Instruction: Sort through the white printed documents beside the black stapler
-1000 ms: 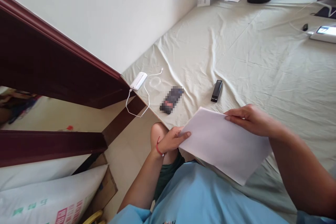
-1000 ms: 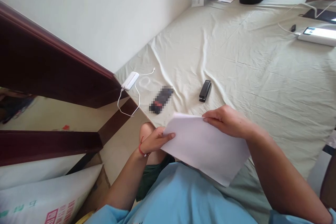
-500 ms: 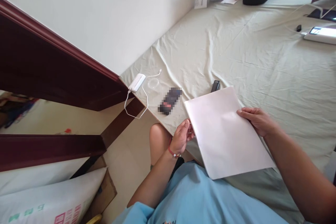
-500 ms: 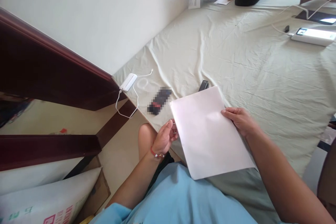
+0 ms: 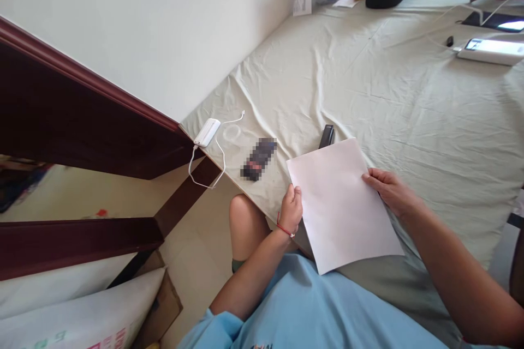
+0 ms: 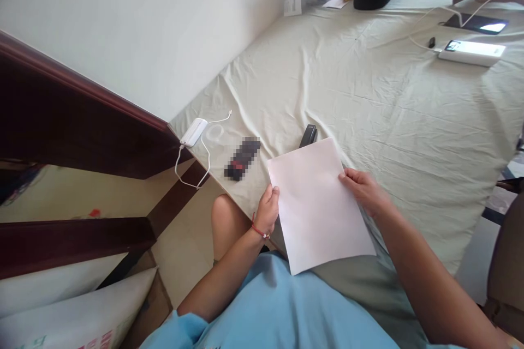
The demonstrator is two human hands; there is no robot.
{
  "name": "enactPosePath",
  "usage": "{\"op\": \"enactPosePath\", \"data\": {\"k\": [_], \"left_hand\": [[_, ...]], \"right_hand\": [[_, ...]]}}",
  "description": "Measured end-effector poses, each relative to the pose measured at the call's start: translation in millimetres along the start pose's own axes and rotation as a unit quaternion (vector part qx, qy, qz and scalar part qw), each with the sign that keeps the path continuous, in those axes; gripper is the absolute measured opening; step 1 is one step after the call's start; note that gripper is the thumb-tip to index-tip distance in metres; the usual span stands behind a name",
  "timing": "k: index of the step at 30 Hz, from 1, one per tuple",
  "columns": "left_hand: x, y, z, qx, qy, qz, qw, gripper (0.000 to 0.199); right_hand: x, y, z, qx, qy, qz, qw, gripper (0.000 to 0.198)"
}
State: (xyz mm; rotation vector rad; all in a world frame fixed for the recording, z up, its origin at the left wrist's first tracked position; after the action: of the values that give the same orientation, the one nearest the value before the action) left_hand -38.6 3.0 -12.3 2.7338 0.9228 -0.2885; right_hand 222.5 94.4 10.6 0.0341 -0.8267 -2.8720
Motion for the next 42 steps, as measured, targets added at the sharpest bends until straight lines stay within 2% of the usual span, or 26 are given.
{"op": "enactPosePath", "data": {"k": [2, 4, 9, 13, 17, 21, 25, 29, 32, 35, 36, 38, 39, 42], "left_hand": [[1, -2, 2, 0.041, -0.056, -0.023, 0.997, 0.026], [3, -3, 4, 0.048, -0.069, -0.022, 0.996, 0.027], [8, 0, 3, 0.004, 0.028, 0.022, 0.999, 0.032], [8, 3, 0, -0.009, 0.041, 0.025, 0.999, 0.032], [9, -5, -2, -0.034, 0.003, 0.003, 0.999, 0.033], [12, -19, -6, -0.089, 0.004, 0.045, 0.995, 0.038], [15, -26, -14, -0.111, 0.028, 0.08, 0.99, 0.039], [16, -22, -14, -0.122, 0.051, 0.1, 0.986, 0.04], [14, -21, -11, -0.135, 0.066, 0.111, 0.982, 0.043], [13, -23, -12, -0.163, 0.087, 0.141, 0.973, 0.046], [13, -25, -14, -0.174, 0.092, 0.156, 0.968, 0.047], [15, -28, -18, -0.189, 0.094, 0.185, 0.96, 0.048], [16, -29, -20, -0.193, 0.094, 0.198, 0.956, 0.048], [19, -32, -23, -0.198, 0.092, 0.216, 0.952, 0.047]], "right_hand": [[1, 3, -1, -0.035, 0.029, 0.011, 0.999, 0.044], [1, 4, -2, -0.063, 0.059, 0.014, 0.996, 0.042], [-3, 5, -3, -0.074, 0.066, -0.008, 0.995, 0.044], [-4, 4, -6, -0.046, 0.045, -0.008, 0.998, 0.043], [-2, 1, -8, 0.022, 0.034, -0.02, 0.999, 0.033], [0, 1, -3, 0.082, 0.009, -0.038, 0.996, 0.024], [-2, 3, -1, 0.099, -0.013, -0.064, 0.993, 0.019], [-7, 7, -14, 0.104, -0.018, -0.058, 0.993, 0.024], [-15, 3, -20, 0.056, 0.02, -0.052, 0.997, 0.029], [-26, -12, -7, -0.071, 0.098, -0.121, 0.985, 0.025], [-29, -20, 2, -0.124, 0.148, -0.168, 0.967, 0.022], [-27, -38, 25, -0.232, 0.264, -0.243, 0.904, 0.02], [-21, -49, 35, -0.253, 0.285, -0.247, 0.891, 0.023], [11, -84, 61, -0.249, 0.328, -0.176, 0.894, 0.041]]}}
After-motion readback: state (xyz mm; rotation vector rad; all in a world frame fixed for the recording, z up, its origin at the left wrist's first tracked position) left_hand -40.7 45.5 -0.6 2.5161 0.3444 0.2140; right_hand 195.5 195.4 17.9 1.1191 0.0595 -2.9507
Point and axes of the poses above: each hand's wrist, its own y-axis away from the middle knuckle, its own x-axis out of the palm, z = x × y, the point moved 2 cm from there along -y, towards the middle knuckle, and after that the axes turned 12 degrees about -z, right-handed, at the moved point
